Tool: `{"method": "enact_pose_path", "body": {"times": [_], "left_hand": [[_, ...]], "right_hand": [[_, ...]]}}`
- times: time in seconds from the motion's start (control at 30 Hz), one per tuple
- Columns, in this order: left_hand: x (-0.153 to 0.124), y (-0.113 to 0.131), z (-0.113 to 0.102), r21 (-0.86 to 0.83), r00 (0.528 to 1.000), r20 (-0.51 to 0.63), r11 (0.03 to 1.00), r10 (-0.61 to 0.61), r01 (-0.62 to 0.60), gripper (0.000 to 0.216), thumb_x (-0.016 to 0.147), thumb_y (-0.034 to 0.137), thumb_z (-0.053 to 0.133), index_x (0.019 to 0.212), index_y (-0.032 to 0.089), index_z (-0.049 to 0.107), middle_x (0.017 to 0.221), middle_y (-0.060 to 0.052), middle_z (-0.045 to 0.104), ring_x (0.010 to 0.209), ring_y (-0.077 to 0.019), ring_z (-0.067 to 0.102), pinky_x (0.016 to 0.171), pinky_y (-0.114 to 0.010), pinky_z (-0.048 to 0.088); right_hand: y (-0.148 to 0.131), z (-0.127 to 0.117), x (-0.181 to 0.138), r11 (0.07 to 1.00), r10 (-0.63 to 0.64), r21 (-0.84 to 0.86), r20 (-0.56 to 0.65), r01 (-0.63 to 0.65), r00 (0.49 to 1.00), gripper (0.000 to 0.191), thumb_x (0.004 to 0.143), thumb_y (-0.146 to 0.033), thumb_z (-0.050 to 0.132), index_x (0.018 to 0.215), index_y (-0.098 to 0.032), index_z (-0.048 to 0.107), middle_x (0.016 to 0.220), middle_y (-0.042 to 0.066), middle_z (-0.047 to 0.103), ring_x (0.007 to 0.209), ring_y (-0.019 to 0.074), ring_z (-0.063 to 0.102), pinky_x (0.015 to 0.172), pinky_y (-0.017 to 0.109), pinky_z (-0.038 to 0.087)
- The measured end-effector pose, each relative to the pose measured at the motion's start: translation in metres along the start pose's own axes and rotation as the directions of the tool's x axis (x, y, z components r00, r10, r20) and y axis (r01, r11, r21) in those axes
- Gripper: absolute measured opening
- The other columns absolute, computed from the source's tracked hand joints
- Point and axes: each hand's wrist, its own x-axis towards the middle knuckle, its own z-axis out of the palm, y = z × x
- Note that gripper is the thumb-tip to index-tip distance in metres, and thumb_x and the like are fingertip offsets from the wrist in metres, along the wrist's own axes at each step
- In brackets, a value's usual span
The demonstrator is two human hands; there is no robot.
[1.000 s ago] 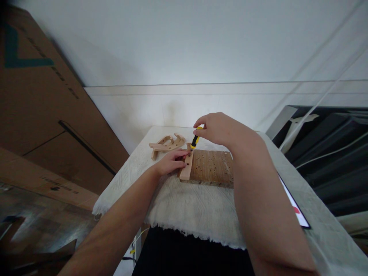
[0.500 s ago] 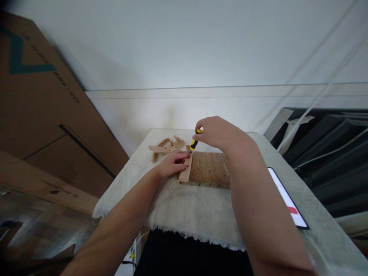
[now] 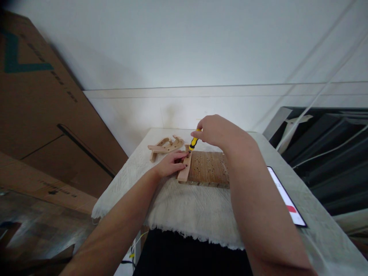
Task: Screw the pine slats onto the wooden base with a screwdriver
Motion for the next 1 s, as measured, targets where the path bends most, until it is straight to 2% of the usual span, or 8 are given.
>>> {"method": "enact_pose_path", "body": {"times": [0.1, 0.23, 0.4, 0.6, 0.7, 0.8, 0.87, 1.0], "left_hand": [[0.001, -0.001, 0.0, -0.019, 1.0, 0.004, 1.0, -0.006, 0.006, 0.028, 0.074, 0.02, 0.066, 0.102, 0.014, 0.07, 0.091, -0.003, 0.056, 0.089, -0.0164, 0.054, 0.086, -0.03, 0.044], [0.001, -0.003, 0.001, -0.063, 1.0, 0.0, 0.998, -0.011, 0.011, 0.029, 0.074, 0.02, 0.066, 0.102, 0.013, 0.069, 0.088, -0.002, 0.054, 0.086, -0.0148, 0.054, 0.082, -0.027, 0.044], [0.001, -0.001, 0.002, -0.041, 1.0, -0.009, 0.999, -0.009, 0.008, 0.031, 0.074, 0.02, 0.066, 0.104, 0.013, 0.069, 0.089, -0.002, 0.053, 0.083, -0.0141, 0.052, 0.078, -0.026, 0.043], [0.001, 0.0, 0.001, 0.044, 0.999, 0.002, 0.999, 0.032, -0.032, 0.027, 0.075, 0.024, 0.065, 0.098, 0.011, 0.068, 0.085, -0.001, 0.052, 0.078, -0.0141, 0.05, 0.074, -0.027, 0.041], [0.001, 0.001, -0.001, 0.063, 0.999, 0.017, 0.998, 0.028, -0.029, 0.027, 0.076, 0.026, 0.064, 0.099, 0.013, 0.067, 0.086, -0.001, 0.052, 0.079, -0.0144, 0.049, 0.074, -0.027, 0.041], [0.001, 0.002, -0.002, 0.02, 0.999, 0.046, 1.0, 0.022, -0.023, 0.02, 0.077, 0.025, 0.062, 0.093, 0.013, 0.065, 0.083, 0.0, 0.05, 0.081, -0.0145, 0.048, 0.074, -0.026, 0.041], [0.001, 0.001, -0.003, -0.044, 0.998, 0.062, 0.999, 0.022, -0.019, 0.018, 0.077, 0.023, 0.059, 0.092, 0.013, 0.064, 0.081, 0.0, 0.049, 0.081, -0.0145, 0.049, 0.076, -0.026, 0.041], [0.001, 0.0, -0.004, -0.056, 0.997, 0.076, 0.998, 0.002, 0.002, 0.031, 0.074, 0.016, 0.058, 0.104, 0.012, 0.065, 0.087, -0.001, 0.053, 0.084, -0.0148, 0.05, 0.08, -0.028, 0.042]], "right_hand": [[-0.003, 0.0, -0.003, 0.999, -0.044, 0.023, -0.045, 0.045, 0.998, 0.037, 0.086, -0.039, 0.047, 0.107, -0.024, 0.074, 0.078, 0.004, 0.073, 0.073, 0.0188, 0.062, 0.067, 0.031, 0.043], [-0.006, -0.004, -0.006, 0.998, -0.056, -0.01, 0.021, 0.056, 0.998, 0.034, 0.087, -0.034, 0.046, 0.101, -0.022, 0.074, 0.078, 0.006, 0.072, 0.074, 0.0196, 0.063, 0.068, 0.032, 0.042], [-0.006, -0.005, -0.004, 0.997, 0.041, -0.072, 0.034, -0.038, 0.999, 0.049, 0.085, -0.059, 0.047, 0.08, -0.019, 0.075, 0.073, 0.009, 0.07, 0.072, 0.0225, 0.063, 0.065, 0.034, 0.041], [-0.003, 0.004, -0.003, 0.999, -0.054, -0.001, -0.042, 0.054, 0.998, 0.036, 0.084, -0.039, 0.052, 0.107, -0.023, 0.074, 0.097, 0.007, 0.074, 0.084, 0.0216, 0.065, 0.074, 0.034, 0.045], [-0.004, 0.004, -0.005, 0.995, -0.094, 0.015, -0.003, 0.094, 0.996, 0.036, 0.085, -0.036, 0.048, 0.109, -0.024, 0.073, 0.102, 0.006, 0.074, 0.087, 0.0213, 0.065, 0.076, 0.033, 0.046], [-0.008, -0.001, -0.008, 0.993, -0.116, 0.005, 0.056, 0.116, 0.992, 0.035, 0.087, -0.033, 0.045, 0.105, -0.022, 0.073, 0.096, 0.007, 0.074, 0.082, 0.0204, 0.065, 0.073, 0.032, 0.045], [-0.01, -0.005, -0.009, 0.996, -0.071, -0.046, 0.068, 0.074, 0.995, 0.035, 0.088, -0.037, 0.045, 0.095, -0.02, 0.075, 0.087, 0.008, 0.074, 0.076, 0.0202, 0.064, 0.069, 0.032, 0.044], [-0.01, -0.005, -0.007, 0.995, -0.03, -0.094, 0.051, 0.035, 0.998, 0.042, 0.088, -0.048, 0.045, 0.084, -0.019, 0.075, 0.078, 0.009, 0.072, 0.07, 0.0199, 0.061, 0.064, 0.033, 0.041]]}}
